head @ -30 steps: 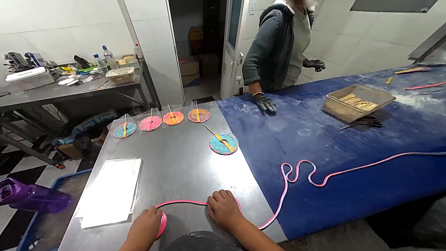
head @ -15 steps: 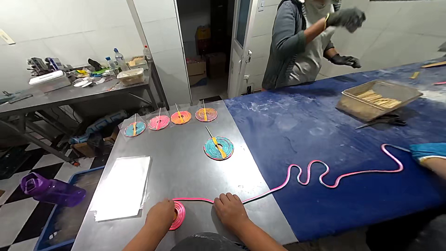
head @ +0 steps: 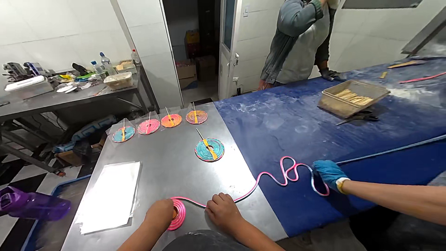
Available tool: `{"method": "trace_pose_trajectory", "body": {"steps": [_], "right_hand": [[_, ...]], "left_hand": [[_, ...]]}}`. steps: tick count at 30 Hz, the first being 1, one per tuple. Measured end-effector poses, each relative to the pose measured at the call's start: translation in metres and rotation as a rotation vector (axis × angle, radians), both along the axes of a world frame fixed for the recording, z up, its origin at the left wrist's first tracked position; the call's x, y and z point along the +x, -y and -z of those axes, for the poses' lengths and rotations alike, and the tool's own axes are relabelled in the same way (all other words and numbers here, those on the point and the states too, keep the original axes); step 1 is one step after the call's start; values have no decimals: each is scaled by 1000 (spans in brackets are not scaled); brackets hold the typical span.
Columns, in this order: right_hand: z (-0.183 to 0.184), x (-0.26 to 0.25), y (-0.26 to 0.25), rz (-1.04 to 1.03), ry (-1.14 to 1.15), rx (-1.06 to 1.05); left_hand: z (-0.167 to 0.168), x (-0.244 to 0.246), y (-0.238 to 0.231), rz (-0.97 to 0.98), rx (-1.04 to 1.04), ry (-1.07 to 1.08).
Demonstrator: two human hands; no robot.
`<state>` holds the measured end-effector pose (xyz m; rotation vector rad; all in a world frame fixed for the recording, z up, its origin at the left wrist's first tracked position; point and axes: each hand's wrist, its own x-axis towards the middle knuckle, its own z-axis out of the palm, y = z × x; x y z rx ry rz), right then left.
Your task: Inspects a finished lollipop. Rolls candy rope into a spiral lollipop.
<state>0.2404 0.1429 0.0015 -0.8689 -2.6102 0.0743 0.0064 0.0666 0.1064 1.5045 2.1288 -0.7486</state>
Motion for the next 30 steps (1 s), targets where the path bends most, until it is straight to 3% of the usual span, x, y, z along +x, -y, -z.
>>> {"method": "trace_pose_trajectory", "body": {"steps": [3, 8, 13, 16, 20, 21, 27, 30], "right_hand": [[-3, 0, 2, 9, 16, -13], [-3, 0, 3, 10, -2, -30], [-2, 0, 2, 12, -16, -48], [-2, 0, 2, 21, -13, -44], [-3, 1, 2, 30, -6, -50], [-3, 1, 2, 32, -3, -50], [-2, 0, 0, 54, -6, -26], [-4, 0, 0, 74, -20, -22]], "left_hand": [[-5, -9, -6, -87, -12, -63], [19, -24, 8, 327, 374, 147], [4, 1, -5, 39, 86, 27], [0, -4, -10, -4, 49, 1], [18, -17, 1, 360, 409, 170], [21, -16, 1, 404, 396, 214], [-5, 11, -16, 2, -29, -21], [-7, 1, -17, 101, 101, 21]]}}
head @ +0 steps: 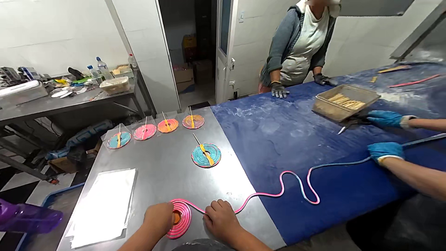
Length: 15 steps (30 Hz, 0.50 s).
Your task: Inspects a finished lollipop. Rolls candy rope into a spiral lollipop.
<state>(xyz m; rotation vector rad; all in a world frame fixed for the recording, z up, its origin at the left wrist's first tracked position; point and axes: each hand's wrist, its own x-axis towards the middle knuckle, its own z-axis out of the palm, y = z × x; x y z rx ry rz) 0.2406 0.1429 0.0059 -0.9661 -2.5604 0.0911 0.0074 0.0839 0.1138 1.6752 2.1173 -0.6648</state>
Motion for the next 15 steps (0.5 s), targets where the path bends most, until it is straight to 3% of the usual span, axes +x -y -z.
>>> {"method": "trace_pose_trajectory", "body": {"steps": [3, 10, 12, 15], "right_hand": [[1, 0, 1, 14, -8, 2], [-1, 2, 3, 95, 22, -40], [-1, 7, 0, 98, 39, -58], [1, 15, -8, 75, 20, -33]], "left_hand": [[26, -8, 6, 329, 229, 163], [12, 19, -6, -48, -108, -37], [10, 16, -6, -12, -33, -33], [29, 4, 0, 242, 228, 101]]}}
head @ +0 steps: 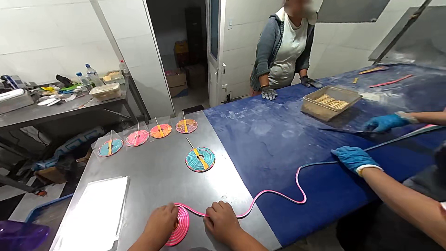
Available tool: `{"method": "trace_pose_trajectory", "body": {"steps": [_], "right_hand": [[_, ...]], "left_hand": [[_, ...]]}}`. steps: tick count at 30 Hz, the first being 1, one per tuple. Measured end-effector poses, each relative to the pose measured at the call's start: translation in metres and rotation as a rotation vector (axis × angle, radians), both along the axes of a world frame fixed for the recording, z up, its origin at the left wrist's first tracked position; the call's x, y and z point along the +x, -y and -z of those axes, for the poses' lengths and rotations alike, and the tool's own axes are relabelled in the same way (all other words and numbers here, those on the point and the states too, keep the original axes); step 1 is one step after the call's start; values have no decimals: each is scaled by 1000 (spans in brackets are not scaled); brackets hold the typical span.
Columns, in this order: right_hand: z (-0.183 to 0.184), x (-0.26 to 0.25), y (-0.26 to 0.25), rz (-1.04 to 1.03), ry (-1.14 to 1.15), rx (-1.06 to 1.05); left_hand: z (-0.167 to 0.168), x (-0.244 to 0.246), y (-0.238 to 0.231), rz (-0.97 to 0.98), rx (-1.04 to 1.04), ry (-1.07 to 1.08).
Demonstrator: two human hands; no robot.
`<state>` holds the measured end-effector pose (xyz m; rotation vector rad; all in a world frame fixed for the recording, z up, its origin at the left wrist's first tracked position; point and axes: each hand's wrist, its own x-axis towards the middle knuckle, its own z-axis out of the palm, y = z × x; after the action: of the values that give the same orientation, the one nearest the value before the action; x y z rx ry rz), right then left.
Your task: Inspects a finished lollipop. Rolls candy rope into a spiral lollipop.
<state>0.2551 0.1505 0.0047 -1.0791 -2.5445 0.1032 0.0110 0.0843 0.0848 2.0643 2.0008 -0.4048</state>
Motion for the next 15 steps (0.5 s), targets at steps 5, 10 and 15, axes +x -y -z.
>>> {"method": "trace_pose_trajectory", "body": {"steps": [5, 10, 15], "right_hand": [[1, 5, -1, 1, 17, -4], [2, 4, -3, 39, 10, 17], [-1, 10, -8, 45, 17, -23]], "left_hand": [[-11, 24, -7, -212, -226, -110], [-20, 25, -14, -226, -196, -80], [10, 24, -11, 103, 7, 56]]}}
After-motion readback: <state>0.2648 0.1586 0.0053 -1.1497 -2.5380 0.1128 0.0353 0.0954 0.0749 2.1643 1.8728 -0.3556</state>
